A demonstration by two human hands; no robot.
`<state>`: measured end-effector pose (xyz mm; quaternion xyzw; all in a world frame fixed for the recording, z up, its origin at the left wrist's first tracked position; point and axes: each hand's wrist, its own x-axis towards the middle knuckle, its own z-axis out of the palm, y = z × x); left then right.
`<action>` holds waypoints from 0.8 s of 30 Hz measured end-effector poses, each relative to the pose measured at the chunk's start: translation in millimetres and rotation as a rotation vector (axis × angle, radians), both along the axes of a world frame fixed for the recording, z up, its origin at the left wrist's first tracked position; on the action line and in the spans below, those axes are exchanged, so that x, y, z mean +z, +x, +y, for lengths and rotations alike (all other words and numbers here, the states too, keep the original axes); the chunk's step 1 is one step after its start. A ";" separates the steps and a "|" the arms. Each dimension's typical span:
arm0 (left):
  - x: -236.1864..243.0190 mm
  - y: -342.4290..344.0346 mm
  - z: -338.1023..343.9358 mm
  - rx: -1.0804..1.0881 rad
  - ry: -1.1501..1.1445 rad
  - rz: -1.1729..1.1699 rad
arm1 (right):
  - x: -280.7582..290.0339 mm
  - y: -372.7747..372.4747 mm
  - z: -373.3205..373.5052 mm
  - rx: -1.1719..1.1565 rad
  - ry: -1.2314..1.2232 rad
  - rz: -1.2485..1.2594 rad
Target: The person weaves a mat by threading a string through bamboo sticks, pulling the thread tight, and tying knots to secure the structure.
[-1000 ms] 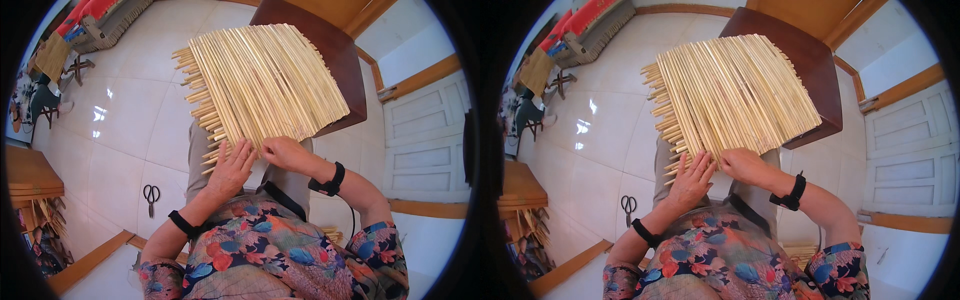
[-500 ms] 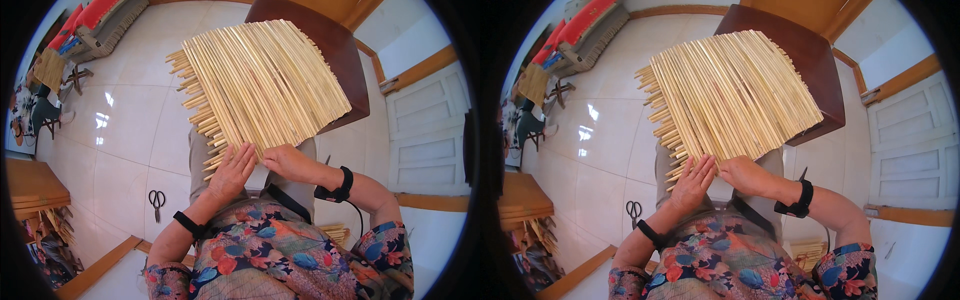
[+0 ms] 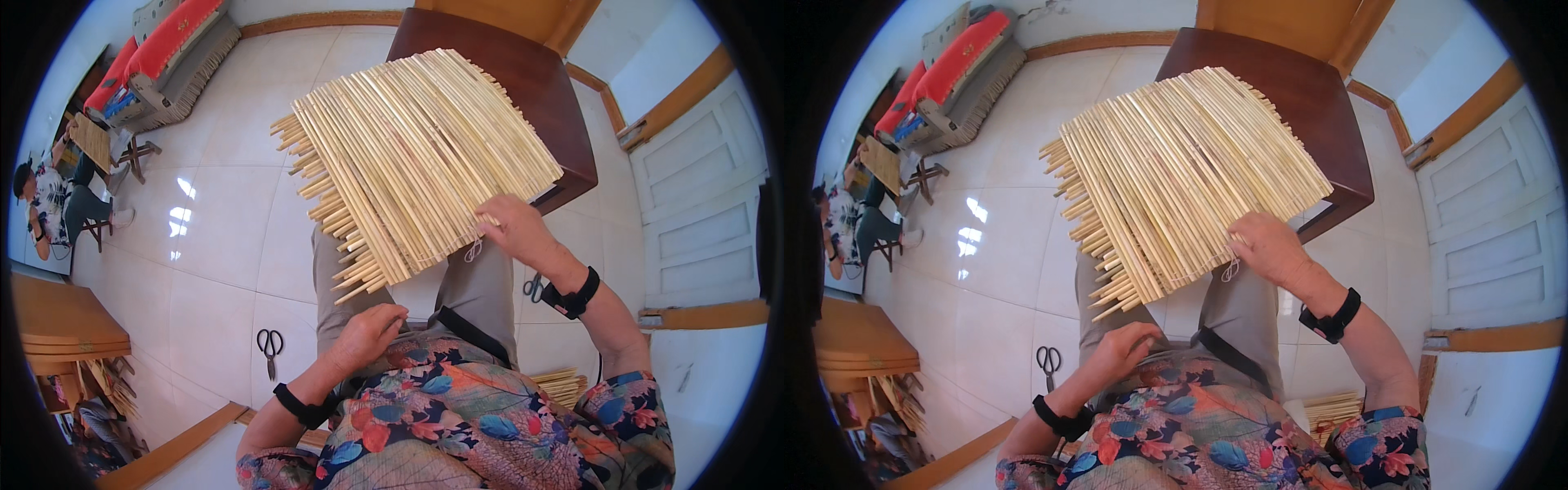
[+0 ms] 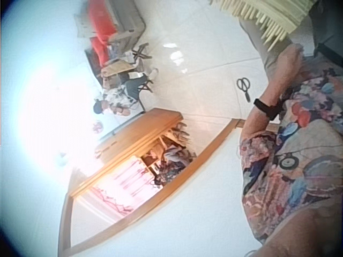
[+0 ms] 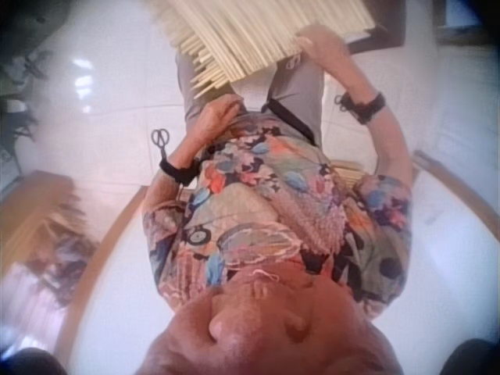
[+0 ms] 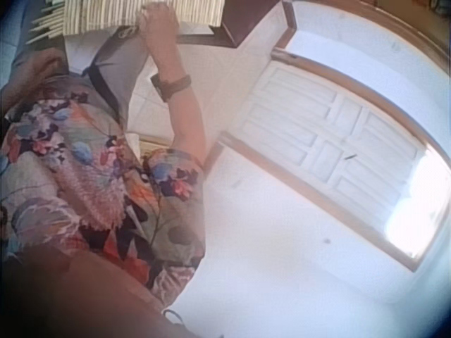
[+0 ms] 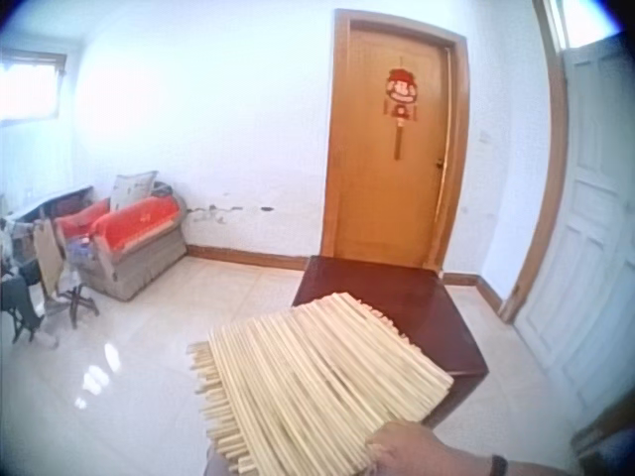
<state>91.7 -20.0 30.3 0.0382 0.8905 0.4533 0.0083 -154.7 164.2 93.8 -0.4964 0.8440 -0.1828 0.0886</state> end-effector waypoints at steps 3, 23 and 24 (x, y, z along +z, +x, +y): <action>-6.9 0.9 8.6 0.115 0.456 -0.274 | -12.1 -8.7 4.7 -0.074 -0.070 0.097; -41.2 -53.1 35.8 0.606 1.699 -0.047 | -49.8 -10.9 25.1 0.188 -0.061 0.342; -39.4 -51.7 35.3 0.615 1.695 -0.028 | -50.6 -6.5 26.0 0.204 -0.071 0.346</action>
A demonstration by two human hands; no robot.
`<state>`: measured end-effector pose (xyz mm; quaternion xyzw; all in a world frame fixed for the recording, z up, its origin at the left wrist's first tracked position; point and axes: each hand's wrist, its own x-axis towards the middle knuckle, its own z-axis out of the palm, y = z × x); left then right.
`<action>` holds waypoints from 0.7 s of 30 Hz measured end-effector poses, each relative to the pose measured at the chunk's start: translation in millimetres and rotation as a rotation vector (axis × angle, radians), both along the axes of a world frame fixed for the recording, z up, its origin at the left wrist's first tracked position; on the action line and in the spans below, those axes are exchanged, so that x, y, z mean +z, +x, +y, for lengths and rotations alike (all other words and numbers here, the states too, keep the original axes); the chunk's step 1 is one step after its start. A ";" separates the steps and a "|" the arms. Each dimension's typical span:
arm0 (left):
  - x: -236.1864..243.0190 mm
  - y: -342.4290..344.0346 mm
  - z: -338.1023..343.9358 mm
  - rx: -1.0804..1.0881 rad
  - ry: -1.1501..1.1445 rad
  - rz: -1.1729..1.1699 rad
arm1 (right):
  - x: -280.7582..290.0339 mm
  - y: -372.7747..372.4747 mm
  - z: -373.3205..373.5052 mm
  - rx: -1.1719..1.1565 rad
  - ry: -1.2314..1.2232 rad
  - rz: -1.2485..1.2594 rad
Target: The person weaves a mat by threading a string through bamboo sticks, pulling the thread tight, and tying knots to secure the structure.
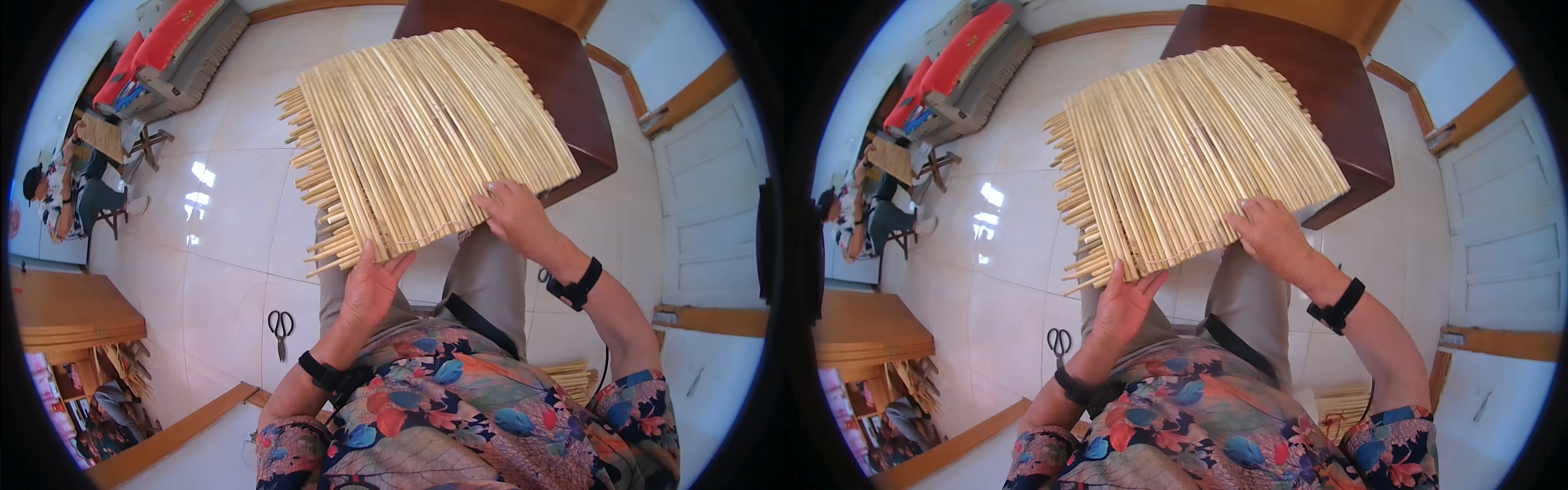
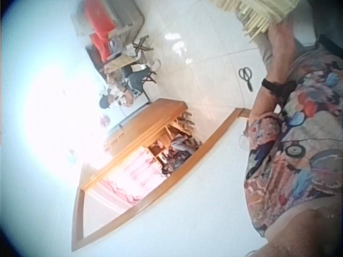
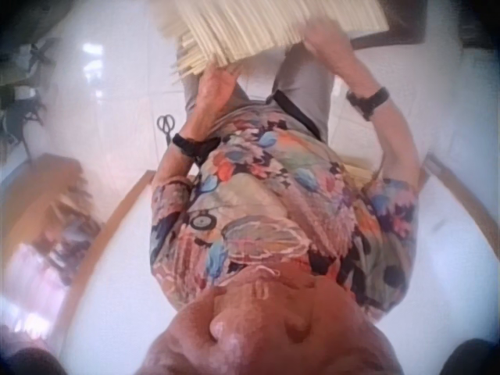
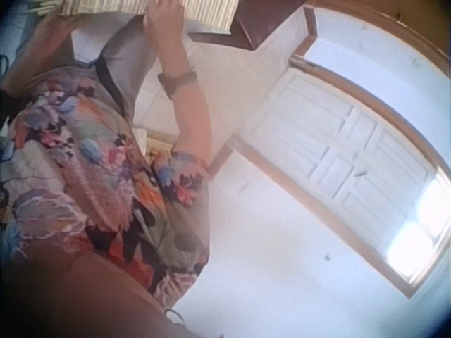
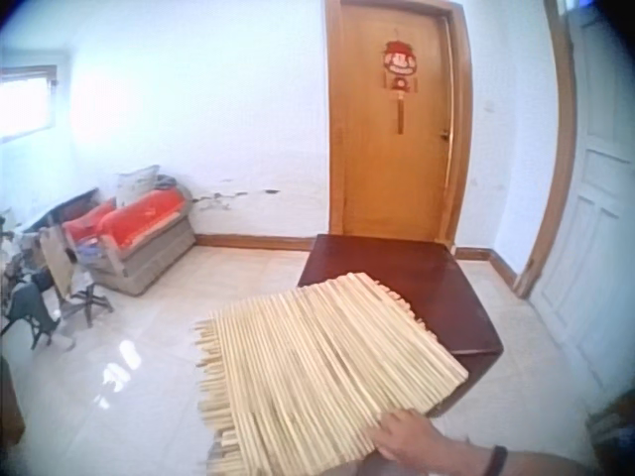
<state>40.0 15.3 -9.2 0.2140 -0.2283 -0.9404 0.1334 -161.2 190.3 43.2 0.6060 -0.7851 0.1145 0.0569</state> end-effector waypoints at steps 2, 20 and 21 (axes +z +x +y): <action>0.8 5.1 -3.2 0.053 -0.087 -0.021 | -3.4 13.0 2.4 0.017 -0.073 0.073; -24.4 15.5 -12.3 0.112 -0.011 0.010 | 3.9 49.5 -3.3 -0.036 0.042 0.024; -26.7 15.0 -13.1 0.108 -0.045 -0.020 | 4.6 49.5 -4.9 -0.035 0.062 0.009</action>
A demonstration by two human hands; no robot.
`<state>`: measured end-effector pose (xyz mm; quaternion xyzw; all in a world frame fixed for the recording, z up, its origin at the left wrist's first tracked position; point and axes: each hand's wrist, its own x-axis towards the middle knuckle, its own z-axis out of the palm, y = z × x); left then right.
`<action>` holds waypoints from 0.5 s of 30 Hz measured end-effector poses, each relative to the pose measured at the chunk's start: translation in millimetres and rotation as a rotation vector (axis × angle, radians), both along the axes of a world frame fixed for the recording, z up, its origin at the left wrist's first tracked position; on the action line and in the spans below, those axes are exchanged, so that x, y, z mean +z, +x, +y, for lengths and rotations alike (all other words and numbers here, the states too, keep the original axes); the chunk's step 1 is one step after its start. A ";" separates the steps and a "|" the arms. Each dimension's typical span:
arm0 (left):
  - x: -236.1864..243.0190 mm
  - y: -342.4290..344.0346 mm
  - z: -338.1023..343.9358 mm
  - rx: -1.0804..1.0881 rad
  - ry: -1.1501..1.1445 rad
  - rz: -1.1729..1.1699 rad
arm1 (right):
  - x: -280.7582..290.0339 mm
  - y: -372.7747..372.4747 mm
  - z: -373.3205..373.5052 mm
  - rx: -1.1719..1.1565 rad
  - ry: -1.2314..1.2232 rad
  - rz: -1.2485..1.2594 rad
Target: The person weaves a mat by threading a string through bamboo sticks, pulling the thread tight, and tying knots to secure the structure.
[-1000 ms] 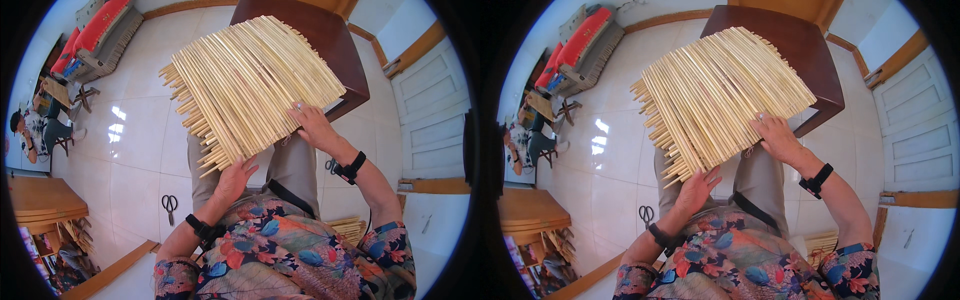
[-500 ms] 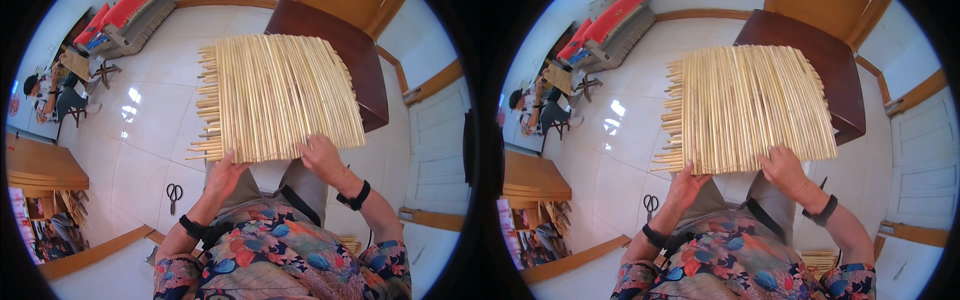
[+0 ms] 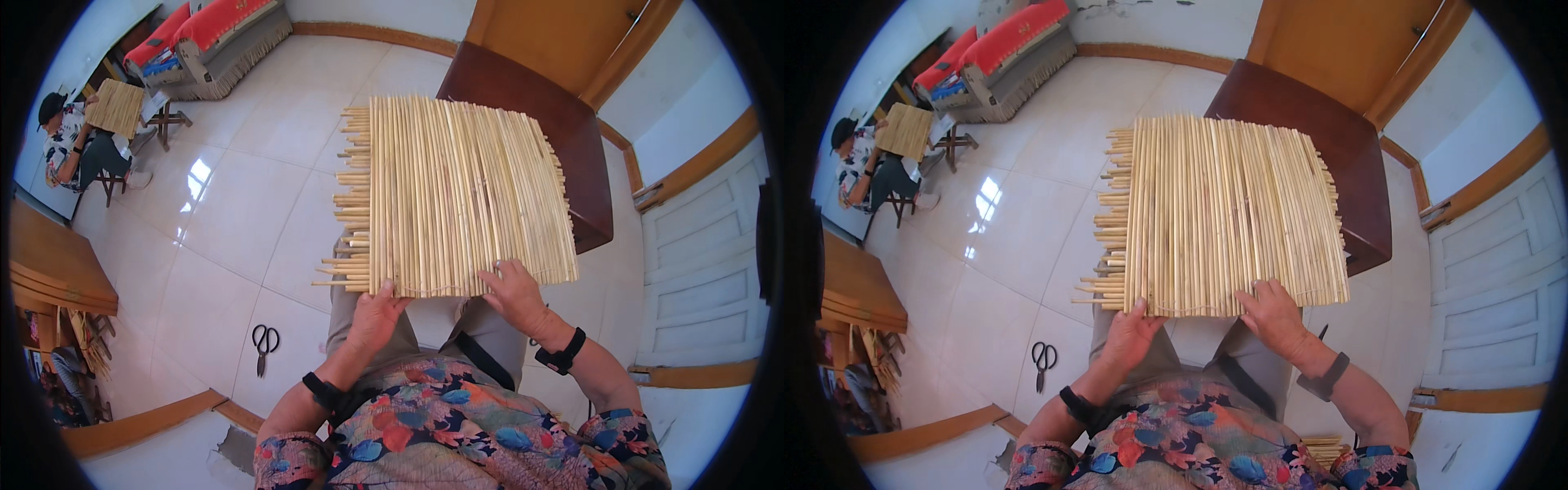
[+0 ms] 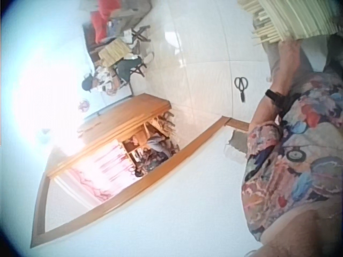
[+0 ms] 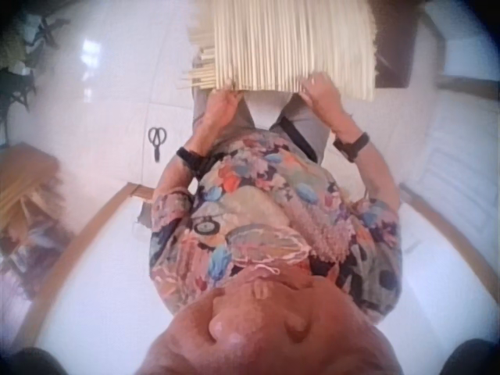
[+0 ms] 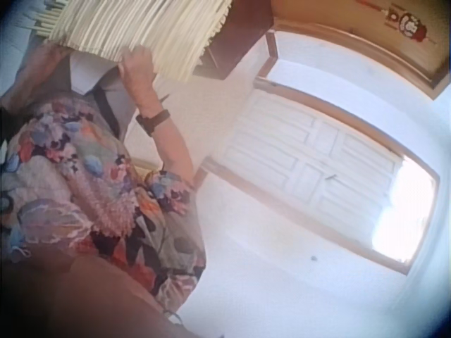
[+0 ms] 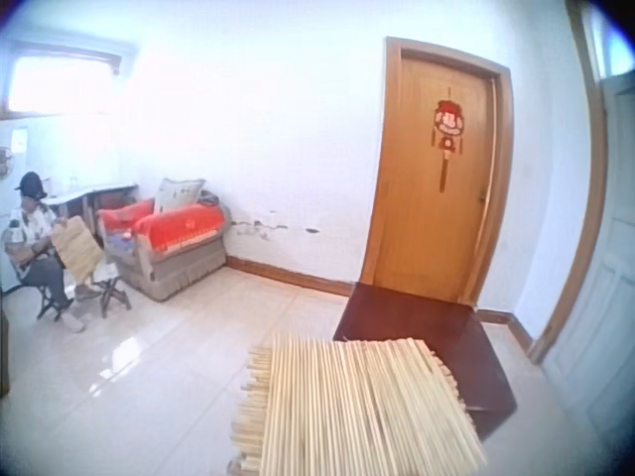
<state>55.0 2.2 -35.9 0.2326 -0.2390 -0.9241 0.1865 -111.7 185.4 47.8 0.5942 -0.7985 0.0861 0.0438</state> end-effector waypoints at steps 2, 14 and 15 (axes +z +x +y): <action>-5.2 -1.7 0.9 0.003 -0.008 -0.002 | 3.9 -0.8 -1.7 0.001 0.015 0.001; -3.1 -2.8 -1.3 0.017 -0.062 -0.042 | 24.4 22.3 -51.5 0.131 0.118 0.086; -6.5 -1.0 -2.6 -0.004 -0.063 -0.015 | 18.5 27.0 -64.1 0.266 0.100 0.004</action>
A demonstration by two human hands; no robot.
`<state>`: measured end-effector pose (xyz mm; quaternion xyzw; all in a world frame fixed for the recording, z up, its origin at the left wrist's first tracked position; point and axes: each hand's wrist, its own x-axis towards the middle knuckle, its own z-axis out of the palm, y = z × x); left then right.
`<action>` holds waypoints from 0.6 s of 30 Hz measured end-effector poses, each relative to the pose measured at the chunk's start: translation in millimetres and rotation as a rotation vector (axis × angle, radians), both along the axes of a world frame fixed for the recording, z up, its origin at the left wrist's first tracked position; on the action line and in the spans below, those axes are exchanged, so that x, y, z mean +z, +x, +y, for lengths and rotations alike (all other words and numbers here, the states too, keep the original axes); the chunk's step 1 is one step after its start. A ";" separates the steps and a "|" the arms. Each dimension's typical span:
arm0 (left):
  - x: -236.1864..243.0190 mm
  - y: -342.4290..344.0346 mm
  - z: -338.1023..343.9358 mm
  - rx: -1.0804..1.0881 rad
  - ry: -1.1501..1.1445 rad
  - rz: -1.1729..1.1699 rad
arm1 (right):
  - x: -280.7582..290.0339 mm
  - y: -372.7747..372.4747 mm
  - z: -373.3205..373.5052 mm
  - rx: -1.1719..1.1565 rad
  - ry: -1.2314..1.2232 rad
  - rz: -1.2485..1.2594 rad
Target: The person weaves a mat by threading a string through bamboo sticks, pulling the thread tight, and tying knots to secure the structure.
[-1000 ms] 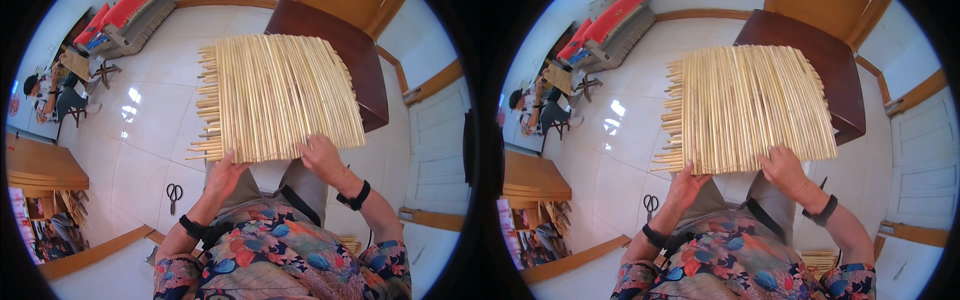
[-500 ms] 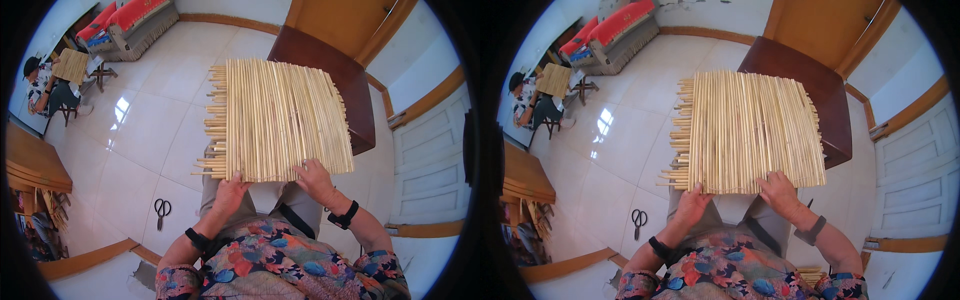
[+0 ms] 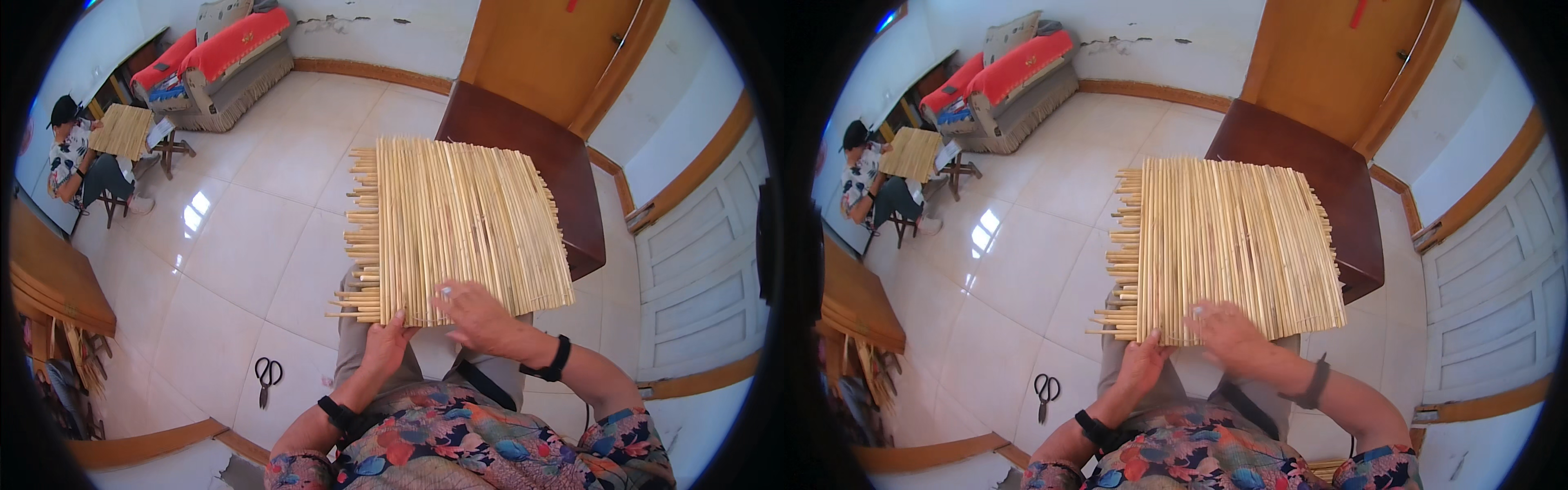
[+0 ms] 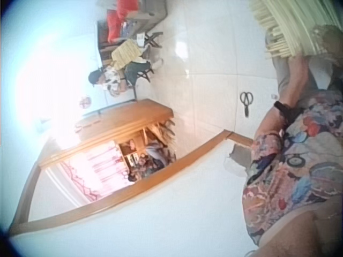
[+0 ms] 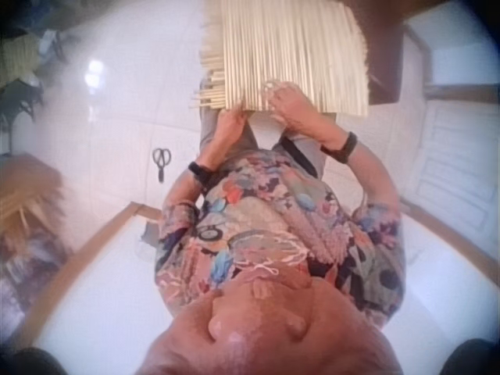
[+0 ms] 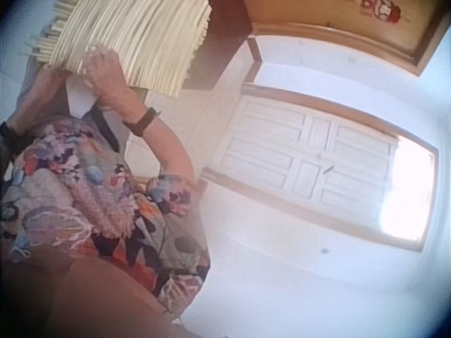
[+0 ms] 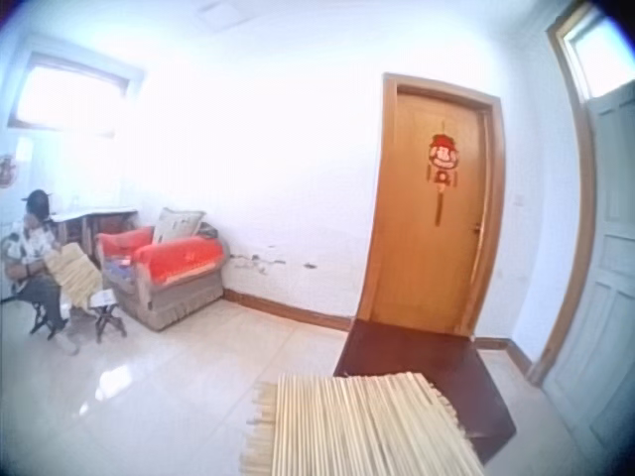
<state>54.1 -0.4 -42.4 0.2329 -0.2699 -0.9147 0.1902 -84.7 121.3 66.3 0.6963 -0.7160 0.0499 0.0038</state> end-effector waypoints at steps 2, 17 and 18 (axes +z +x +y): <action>-4.8 -1.2 -0.2 -0.033 -0.005 0.037 | -3.9 6.2 -20.9 0.120 -0.010 -0.079; -3.6 8.5 -7.4 -0.108 -0.030 0.153 | -19.3 0.3 -71.2 0.335 -0.074 -0.181; 1.0 8.0 -8.8 -0.114 0.086 0.207 | -21.4 -0.4 -70.8 0.319 -0.083 -0.212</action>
